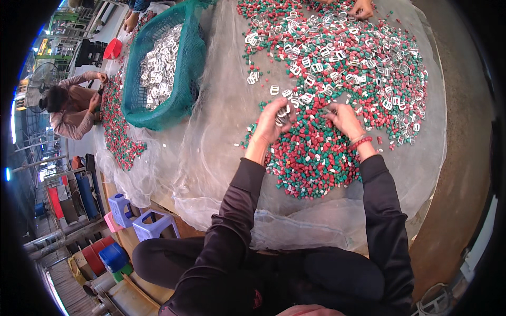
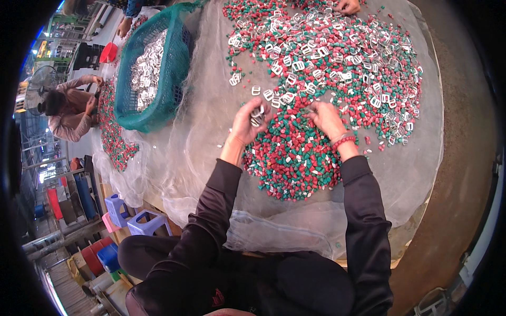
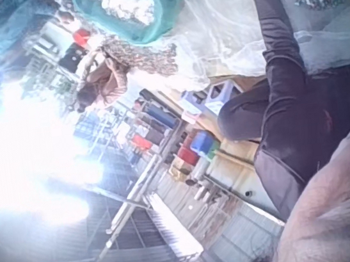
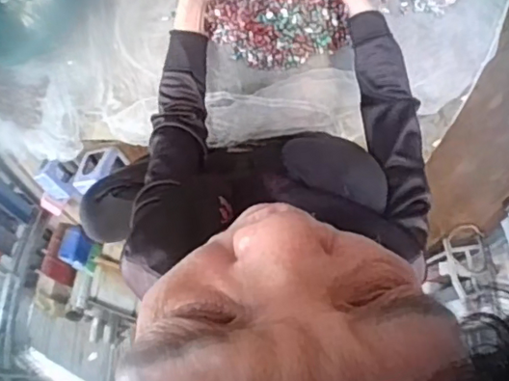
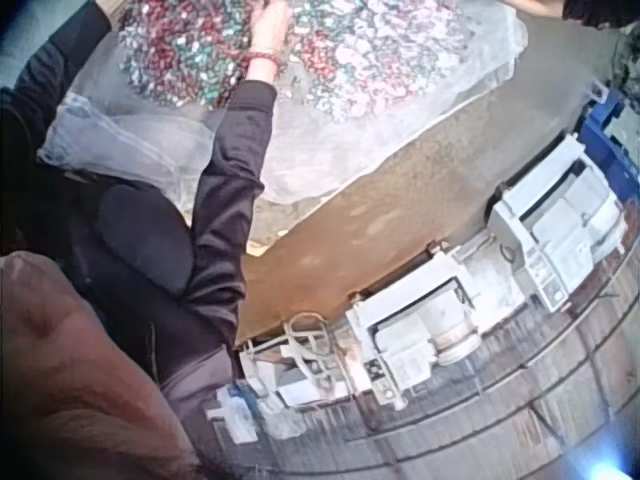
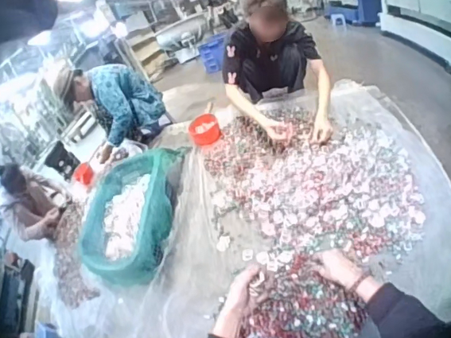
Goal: The person sits on the floor and sorts small red, green, and white plastic components from a large pile on a plastic sheet. They pick up the white pieces and place them into a green basket while leaving the colored pieces behind. Other workers are visible nearby performing similar sorting tasks.
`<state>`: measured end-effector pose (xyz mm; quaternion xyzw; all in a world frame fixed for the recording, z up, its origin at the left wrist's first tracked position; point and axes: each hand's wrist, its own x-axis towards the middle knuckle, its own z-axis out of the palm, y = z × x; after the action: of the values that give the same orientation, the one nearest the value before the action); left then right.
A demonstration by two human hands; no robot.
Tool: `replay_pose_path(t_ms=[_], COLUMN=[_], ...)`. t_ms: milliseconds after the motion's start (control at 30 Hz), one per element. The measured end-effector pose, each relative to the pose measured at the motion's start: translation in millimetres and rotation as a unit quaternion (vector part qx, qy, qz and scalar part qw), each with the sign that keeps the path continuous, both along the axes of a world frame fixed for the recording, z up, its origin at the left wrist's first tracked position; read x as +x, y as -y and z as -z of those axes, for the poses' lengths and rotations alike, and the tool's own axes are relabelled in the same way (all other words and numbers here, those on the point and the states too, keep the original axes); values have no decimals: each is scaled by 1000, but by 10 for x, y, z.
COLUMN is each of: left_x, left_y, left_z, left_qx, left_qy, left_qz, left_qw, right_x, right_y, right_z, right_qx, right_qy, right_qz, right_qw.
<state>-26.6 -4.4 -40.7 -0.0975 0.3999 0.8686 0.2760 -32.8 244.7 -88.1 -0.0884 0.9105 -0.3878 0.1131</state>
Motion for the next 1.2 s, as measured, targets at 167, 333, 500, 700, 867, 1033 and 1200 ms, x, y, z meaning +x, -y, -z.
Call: replay_pose_path(t_ms=[167, 333, 500, 700, 867, 1033, 1200], left_x=[-296, -448, -270, 41, -1, -124, -393], left_y=[-72, -495, -444, 86, 146, 71, -23], left_z=[50, 398, 175, -402, -495, -383, 66], left_qx=[-295, -698, -530, -24, 45, 28, -443], left_qy=[-75, -333, -408, -70, -93, -59, -168], left_qz=[39, 91, 14, -18, -60, -69, 81], left_qw=[952, 627, 743, 997, 993, 996, 877], right_x=[432, 624, 499, -118, -175, 300, 594], right_y=[125, -82, -263, 41, 302, 65, -249], right_z=[-334, -583, -639, -311, -26, 8, -226], right_qx=[-196, -615, -645, -223, 104, 100, -235], right_qy=[220, 353, 323, 79, -63, -39, 122], right_qz=[40, 117, 156, 110, -7, -40, 36], right_qw=[955, 696, 675, 965, 993, 993, 964])
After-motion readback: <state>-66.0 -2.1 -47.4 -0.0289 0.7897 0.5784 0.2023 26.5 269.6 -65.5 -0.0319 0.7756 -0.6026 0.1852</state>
